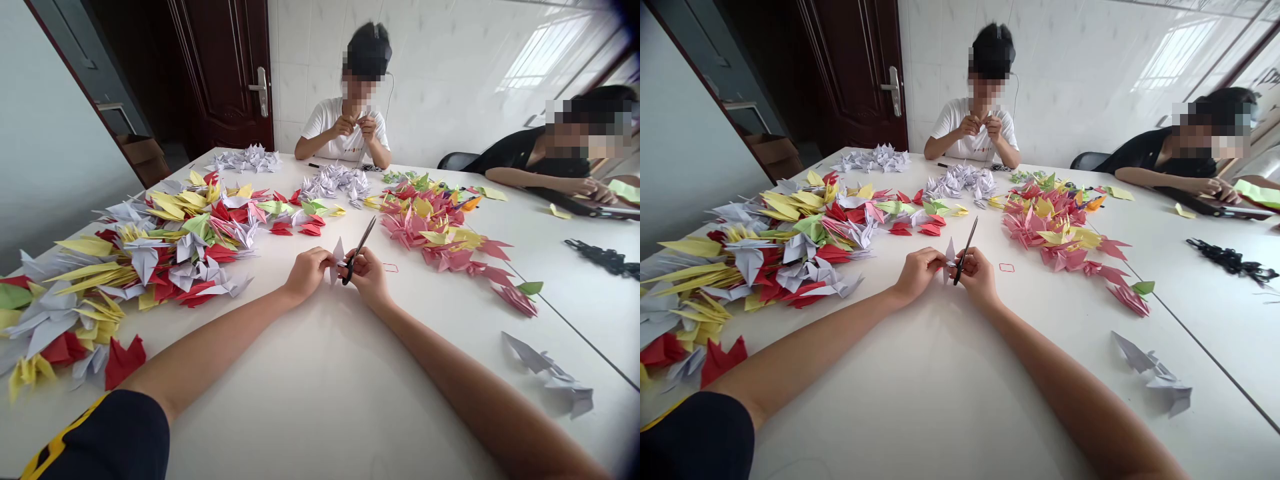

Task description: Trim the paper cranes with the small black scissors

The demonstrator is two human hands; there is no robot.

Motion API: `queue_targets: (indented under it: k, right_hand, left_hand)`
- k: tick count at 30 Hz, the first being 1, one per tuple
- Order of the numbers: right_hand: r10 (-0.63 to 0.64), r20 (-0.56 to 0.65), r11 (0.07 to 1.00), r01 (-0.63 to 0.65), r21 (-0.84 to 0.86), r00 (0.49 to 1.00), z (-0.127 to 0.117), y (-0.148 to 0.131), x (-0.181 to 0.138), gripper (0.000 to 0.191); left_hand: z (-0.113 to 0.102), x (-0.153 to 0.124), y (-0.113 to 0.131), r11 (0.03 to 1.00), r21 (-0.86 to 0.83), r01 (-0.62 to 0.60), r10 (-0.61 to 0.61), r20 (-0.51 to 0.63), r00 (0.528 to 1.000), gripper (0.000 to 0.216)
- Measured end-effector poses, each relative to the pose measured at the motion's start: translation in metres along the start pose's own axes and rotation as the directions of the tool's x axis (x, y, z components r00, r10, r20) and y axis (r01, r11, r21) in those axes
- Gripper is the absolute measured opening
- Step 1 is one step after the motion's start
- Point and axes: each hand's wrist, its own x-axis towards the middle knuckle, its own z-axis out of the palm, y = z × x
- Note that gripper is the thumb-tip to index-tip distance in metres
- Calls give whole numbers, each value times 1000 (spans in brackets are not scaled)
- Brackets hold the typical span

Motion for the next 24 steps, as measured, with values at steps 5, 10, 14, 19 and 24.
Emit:
queue_targets:
  k: [5,10,14,19,24]
  right_hand:
    - [-5,-16,1000,4,-30,1000,5,-4,-2,48]
    - [-11,-29,1000,10,-27,1000,8,-5,-4,46]
    - [-7,-35,999,6,-41,999,8,-4,-5,46]
    - [10,-37,999,-11,-38,999,7,-2,-6,41]
    - [-80,-74,986,68,-150,994,8,-2,-7,34]
  left_hand:
    - [0,0,2,982,188,-35,25,55,998,20]
    - [-1,1,3,940,332,-80,46,108,993,20]
    - [-1,1,4,926,367,-92,44,138,989,21]
    - [-2,2,6,913,399,-82,28,139,990,17]
    - [-4,2,11,918,393,-44,-22,162,986,14]
